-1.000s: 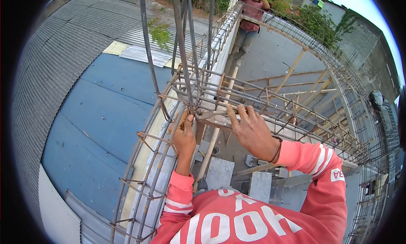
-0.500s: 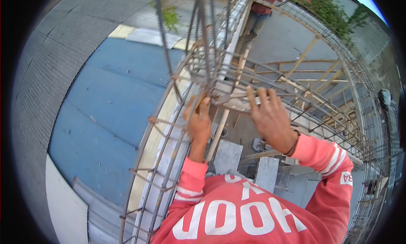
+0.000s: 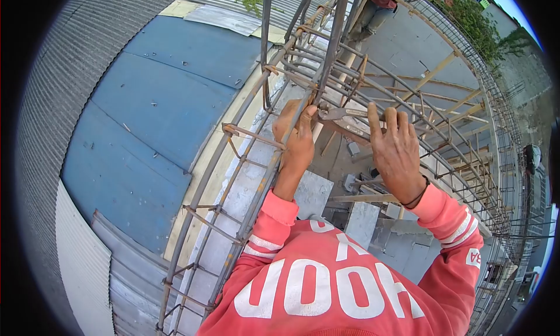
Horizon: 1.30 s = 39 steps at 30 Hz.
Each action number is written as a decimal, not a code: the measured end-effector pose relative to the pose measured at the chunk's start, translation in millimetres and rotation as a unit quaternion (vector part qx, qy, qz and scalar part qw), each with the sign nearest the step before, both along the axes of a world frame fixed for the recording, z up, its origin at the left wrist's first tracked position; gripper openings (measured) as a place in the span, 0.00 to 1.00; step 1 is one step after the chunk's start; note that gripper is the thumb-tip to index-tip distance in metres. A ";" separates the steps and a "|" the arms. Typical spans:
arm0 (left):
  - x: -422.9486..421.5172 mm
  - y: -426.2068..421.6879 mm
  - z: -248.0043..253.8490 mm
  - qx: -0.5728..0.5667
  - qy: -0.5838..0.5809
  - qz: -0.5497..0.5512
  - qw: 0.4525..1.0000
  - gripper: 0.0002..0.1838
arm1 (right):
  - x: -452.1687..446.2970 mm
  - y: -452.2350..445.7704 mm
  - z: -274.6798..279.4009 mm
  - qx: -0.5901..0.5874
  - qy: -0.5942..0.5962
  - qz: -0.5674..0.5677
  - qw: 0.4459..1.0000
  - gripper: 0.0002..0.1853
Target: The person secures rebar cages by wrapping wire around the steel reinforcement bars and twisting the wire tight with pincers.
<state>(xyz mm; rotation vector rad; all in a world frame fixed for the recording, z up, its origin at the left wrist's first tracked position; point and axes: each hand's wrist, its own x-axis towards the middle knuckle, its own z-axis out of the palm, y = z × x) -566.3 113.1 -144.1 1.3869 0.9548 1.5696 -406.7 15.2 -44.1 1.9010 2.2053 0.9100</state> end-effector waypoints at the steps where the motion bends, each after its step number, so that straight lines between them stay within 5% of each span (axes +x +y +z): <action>1: 1.2 0.9 -1.8 0.017 -0.006 0.006 1.000 0.14 | -0.5 -1.2 2.5 -0.009 -0.001 0.002 1.000 0.29; 11: 2.3 4.5 -8.8 0.024 -0.029 -0.005 0.999 0.16 | 18.8 -7.4 -10.0 -0.085 0.146 0.080 0.982 0.15; 20: 1.6 1.7 -15.5 0.003 -0.017 -0.038 0.999 0.20 | 32.3 -4.6 -14.4 -0.203 0.258 0.102 0.939 0.21; 22: 3.3 -9.0 -13.2 0.046 0.015 -0.005 0.999 0.22 | 29.9 -6.2 -2.2 -0.217 0.265 0.115 0.933 0.24; 24: 9.2 -32.4 -10.3 0.085 0.063 0.147 0.983 0.24 | 27.1 -7.5 12.3 -0.255 0.242 0.103 0.931 0.27; 26: 22.4 -60.7 -13.7 0.057 -0.024 0.157 0.986 0.24 | 33.8 -4.4 10.2 -0.253 0.236 0.135 0.928 0.30; 30: 39.2 -82.9 -28.2 -0.171 -0.246 -0.012 0.954 0.30 | 42.9 3.0 9.9 -0.268 0.255 0.169 0.913 0.32; 32: 43.4 -74.7 -21.5 -0.265 -0.476 -0.259 0.798 0.35 | 45.0 3.4 7.8 -0.279 0.268 0.177 0.905 0.34; 34: 47.1 -61.9 -8.5 -0.266 -0.505 -0.296 0.766 0.39 | 46.2 3.3 -7.0 -0.262 0.395 0.217 0.853 0.35; 38: 51.4 -38.7 -2.4 -0.174 -0.504 -0.392 0.749 0.27 | 34.9 -4.5 -43.2 -0.282 0.557 0.187 0.758 0.35; 39: 51.7 -35.9 -3.3 -0.185 -0.495 -0.390 0.754 0.23 | 31.1 -8.4 -44.3 -0.349 0.696 0.139 0.612 0.34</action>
